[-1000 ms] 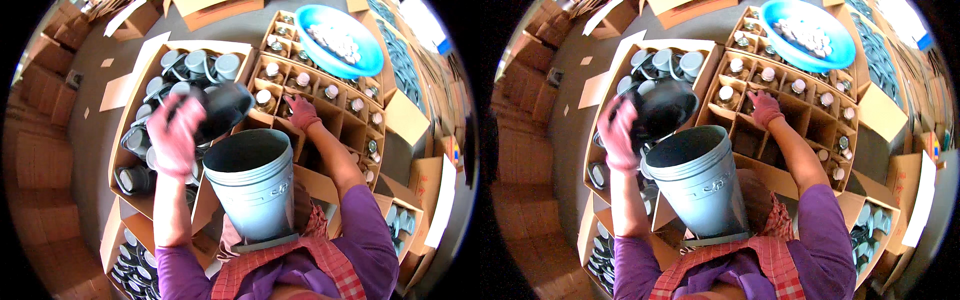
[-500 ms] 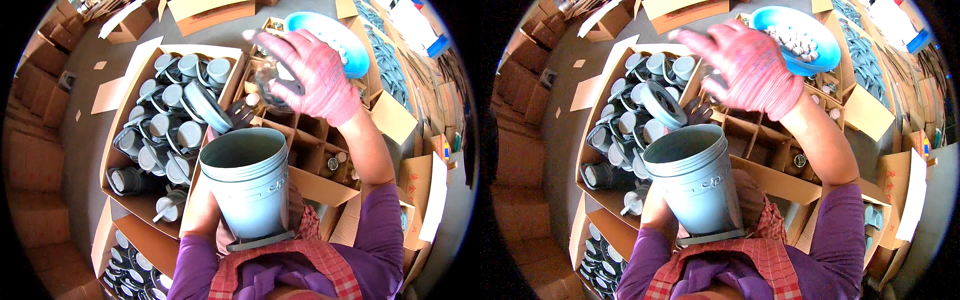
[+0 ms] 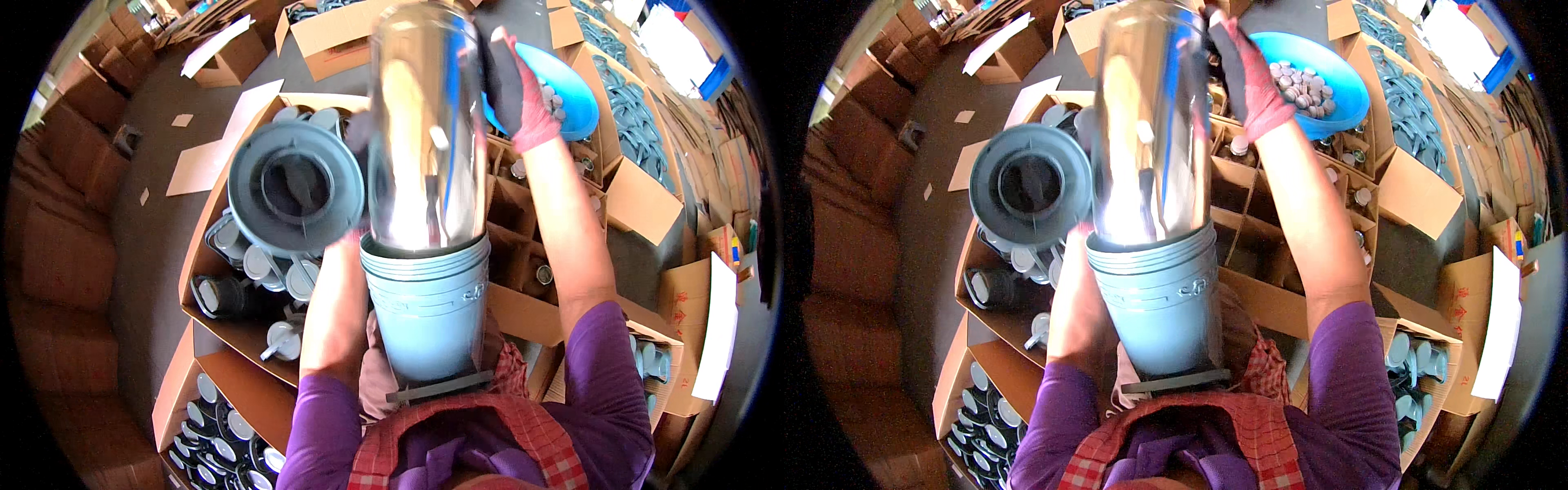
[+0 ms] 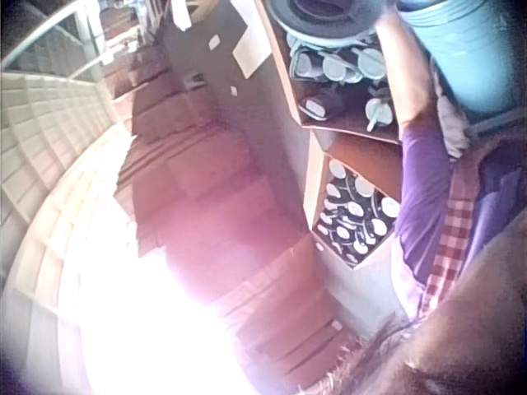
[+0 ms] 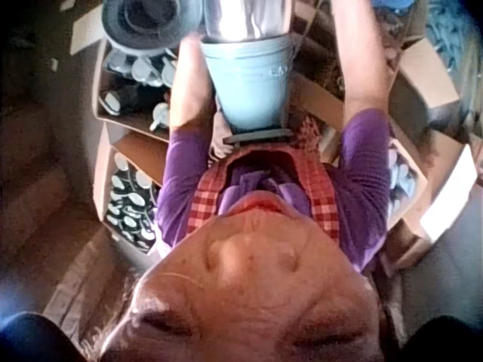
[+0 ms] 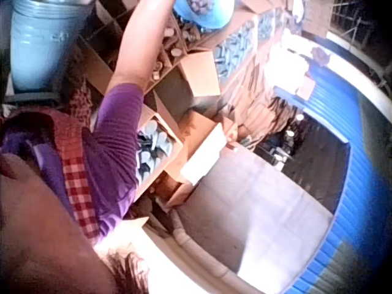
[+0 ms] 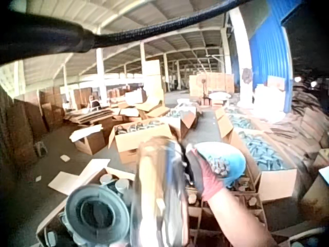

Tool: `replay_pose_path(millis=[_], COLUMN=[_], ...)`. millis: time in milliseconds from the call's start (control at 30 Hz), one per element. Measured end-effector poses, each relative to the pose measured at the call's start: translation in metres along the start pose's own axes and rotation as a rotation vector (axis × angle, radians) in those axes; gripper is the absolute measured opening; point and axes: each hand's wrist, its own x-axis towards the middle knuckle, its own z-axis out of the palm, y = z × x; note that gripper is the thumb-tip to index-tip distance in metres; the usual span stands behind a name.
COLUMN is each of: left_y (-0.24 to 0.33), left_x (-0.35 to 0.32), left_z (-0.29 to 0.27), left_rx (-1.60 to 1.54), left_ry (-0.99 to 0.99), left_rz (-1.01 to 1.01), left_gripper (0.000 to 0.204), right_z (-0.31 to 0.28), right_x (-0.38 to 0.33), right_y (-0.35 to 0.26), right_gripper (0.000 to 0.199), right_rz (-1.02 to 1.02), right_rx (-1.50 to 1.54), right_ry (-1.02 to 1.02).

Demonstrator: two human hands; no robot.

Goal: The person assembles thermoses by inserting the inner glass flask and then screwing on the bottom and top lids by hand.

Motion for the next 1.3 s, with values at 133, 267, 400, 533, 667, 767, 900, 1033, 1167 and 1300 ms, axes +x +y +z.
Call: replay_pose_path(millis=[133, 267, 400, 533, 667, 767, 900, 1033, 1167, 1300], left_y=[0.008, 0.014, 0.022, 0.051, 0.055, 0.032, 0.024, 0.029, 0.031, 0.038], left_x=[-0.044, -0.057, -0.058, -0.046, -0.056, -0.079, -0.084, -0.078, -0.08, -0.101], left_z=[-0.012, -0.011, -0.006, 0.002, -0.002, 0.023, 0.021, 0.052, 0.046, 0.034], left_rx=[0.047, 0.082, 0.102, 0.041, 0.606, 0.966, 0.992, 0.957, 0.942, 1.042], left_ry=[0.052, 0.072, 0.061, 0.142, 0.064, -0.227, -0.437, -0.581, -0.695, -0.727], left_rz=[0.092, 0.148, 0.162, 0.158, 0.629, 0.799, 0.54, 0.593, 0.731, 0.76], left_gripper=[0.064, 0.063, 0.063, 0.048, 0.052, 0.063, 0.058, 0.049, 0.052, 0.064], right_z=[0.006, -0.001, 0.016, 0.027, 0.007, 0.014, 0.021, 0.012, 0.013, 0.02], right_x=[-0.044, -0.07, -0.082, -0.083, -0.095, -0.118, -0.144, -0.147, -0.148, -0.143], right_y=[-0.001, 0.001, -0.002, -0.009, 0.002, 0.027, 0.026, 0.038, 0.032, 0.009], right_gripper=[0.042, 0.059, 0.039, 0.032, 0.029, 0.06, 0.056, 0.043, 0.045, 0.044], right_rz=[0.145, 0.261, 0.474, 0.322, 0.448, 0.291, 0.292, -0.009, -0.128, -0.139], right_rx=[0.029, 0.027, -0.111, -0.425, -0.068, 0.116, 0.233, 0.125, 0.197, 0.066], right_ry=[-0.059, -0.537, -1.065, -1.154, -0.627, -0.266, -0.312, -0.176, -0.329, -0.46])
